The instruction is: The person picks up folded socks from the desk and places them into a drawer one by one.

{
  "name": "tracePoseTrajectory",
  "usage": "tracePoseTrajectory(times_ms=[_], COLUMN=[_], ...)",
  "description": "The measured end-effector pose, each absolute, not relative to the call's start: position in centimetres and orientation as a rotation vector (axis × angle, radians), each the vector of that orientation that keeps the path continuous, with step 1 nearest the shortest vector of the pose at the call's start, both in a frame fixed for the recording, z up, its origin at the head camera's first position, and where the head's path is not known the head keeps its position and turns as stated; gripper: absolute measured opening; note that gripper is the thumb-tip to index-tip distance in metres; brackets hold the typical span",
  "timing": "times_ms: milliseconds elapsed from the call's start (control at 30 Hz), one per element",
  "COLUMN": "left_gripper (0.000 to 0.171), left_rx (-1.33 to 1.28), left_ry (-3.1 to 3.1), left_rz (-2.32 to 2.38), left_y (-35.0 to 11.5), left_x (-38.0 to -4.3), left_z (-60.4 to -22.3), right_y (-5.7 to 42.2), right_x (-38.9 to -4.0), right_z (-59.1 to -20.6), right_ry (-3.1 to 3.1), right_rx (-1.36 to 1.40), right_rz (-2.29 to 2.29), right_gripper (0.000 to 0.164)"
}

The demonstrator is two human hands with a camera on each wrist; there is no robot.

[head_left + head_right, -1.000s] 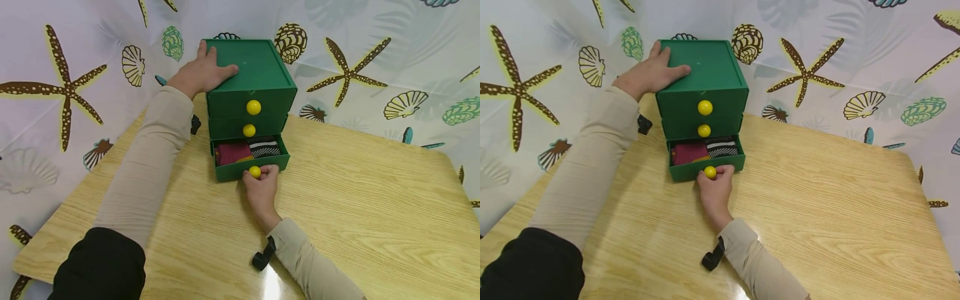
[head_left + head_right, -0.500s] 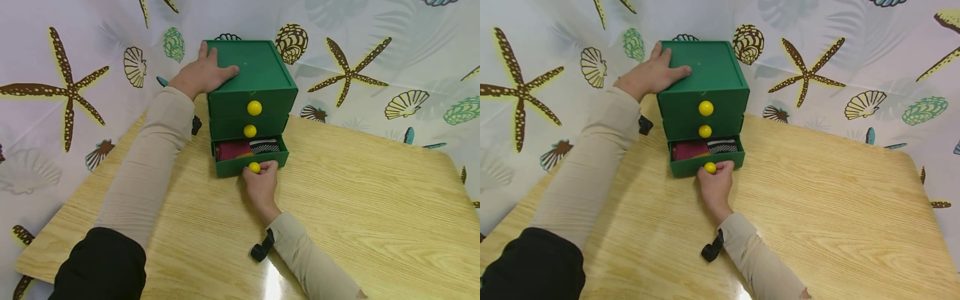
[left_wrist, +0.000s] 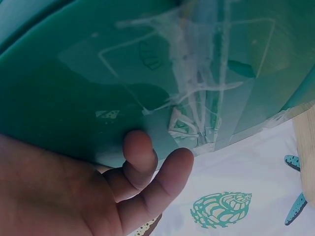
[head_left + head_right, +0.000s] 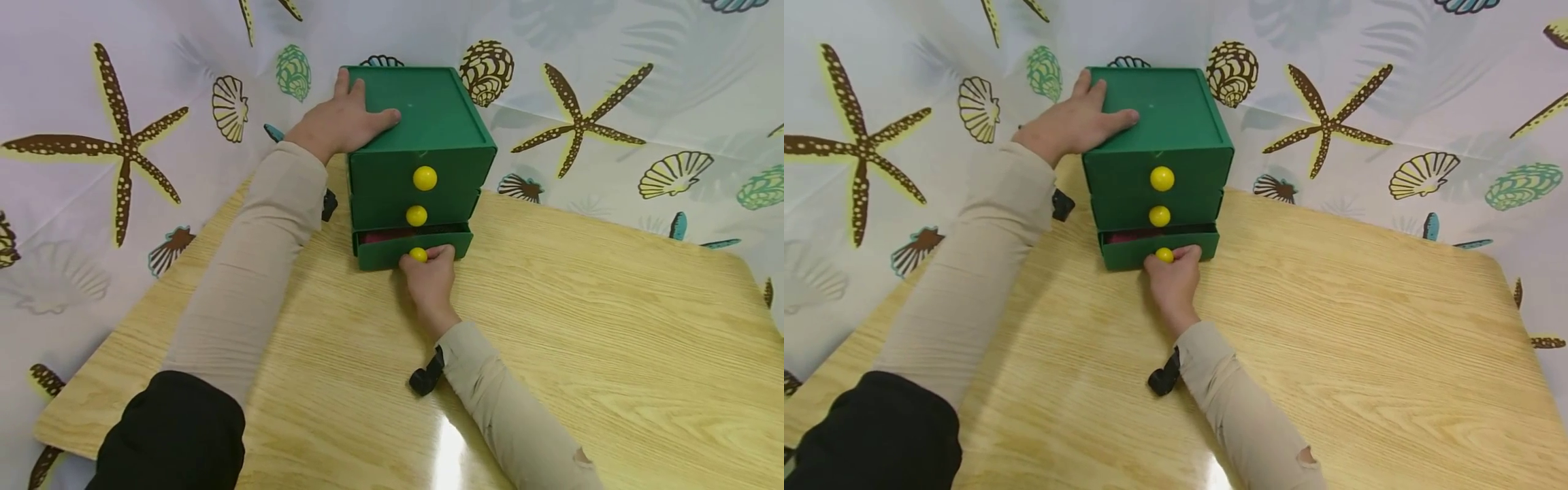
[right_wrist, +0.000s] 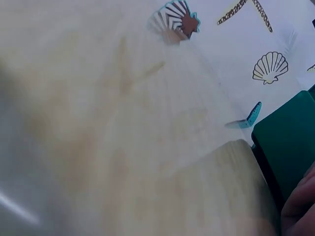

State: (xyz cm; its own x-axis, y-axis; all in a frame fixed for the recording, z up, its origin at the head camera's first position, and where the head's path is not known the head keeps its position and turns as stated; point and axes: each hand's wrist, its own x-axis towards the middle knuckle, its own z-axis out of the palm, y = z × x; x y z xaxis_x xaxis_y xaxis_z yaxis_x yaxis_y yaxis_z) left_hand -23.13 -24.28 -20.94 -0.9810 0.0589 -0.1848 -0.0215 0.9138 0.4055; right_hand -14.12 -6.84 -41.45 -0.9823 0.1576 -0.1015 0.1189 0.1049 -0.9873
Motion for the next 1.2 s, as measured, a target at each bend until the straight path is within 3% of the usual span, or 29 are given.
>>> tracePoseTrajectory(times_ms=[433,1200], left_gripper=[0.094,0.095], left_rx=[0.039,0.045], left_ry=[2.887,2.867], left_rz=[0.583,0.599], left_y=[-23.4,-24.3], left_x=[-23.1,-23.1], left_z=[-20.4,-20.6], right_y=[-7.2,-6.8], right_x=[-16.3,-16.0], right_z=[-40.9,-40.5], right_ry=[-2.239,-2.187], right_rx=[-0.394,-0.372], right_rz=[2.221,2.494], right_gripper=[0.043,0.044])
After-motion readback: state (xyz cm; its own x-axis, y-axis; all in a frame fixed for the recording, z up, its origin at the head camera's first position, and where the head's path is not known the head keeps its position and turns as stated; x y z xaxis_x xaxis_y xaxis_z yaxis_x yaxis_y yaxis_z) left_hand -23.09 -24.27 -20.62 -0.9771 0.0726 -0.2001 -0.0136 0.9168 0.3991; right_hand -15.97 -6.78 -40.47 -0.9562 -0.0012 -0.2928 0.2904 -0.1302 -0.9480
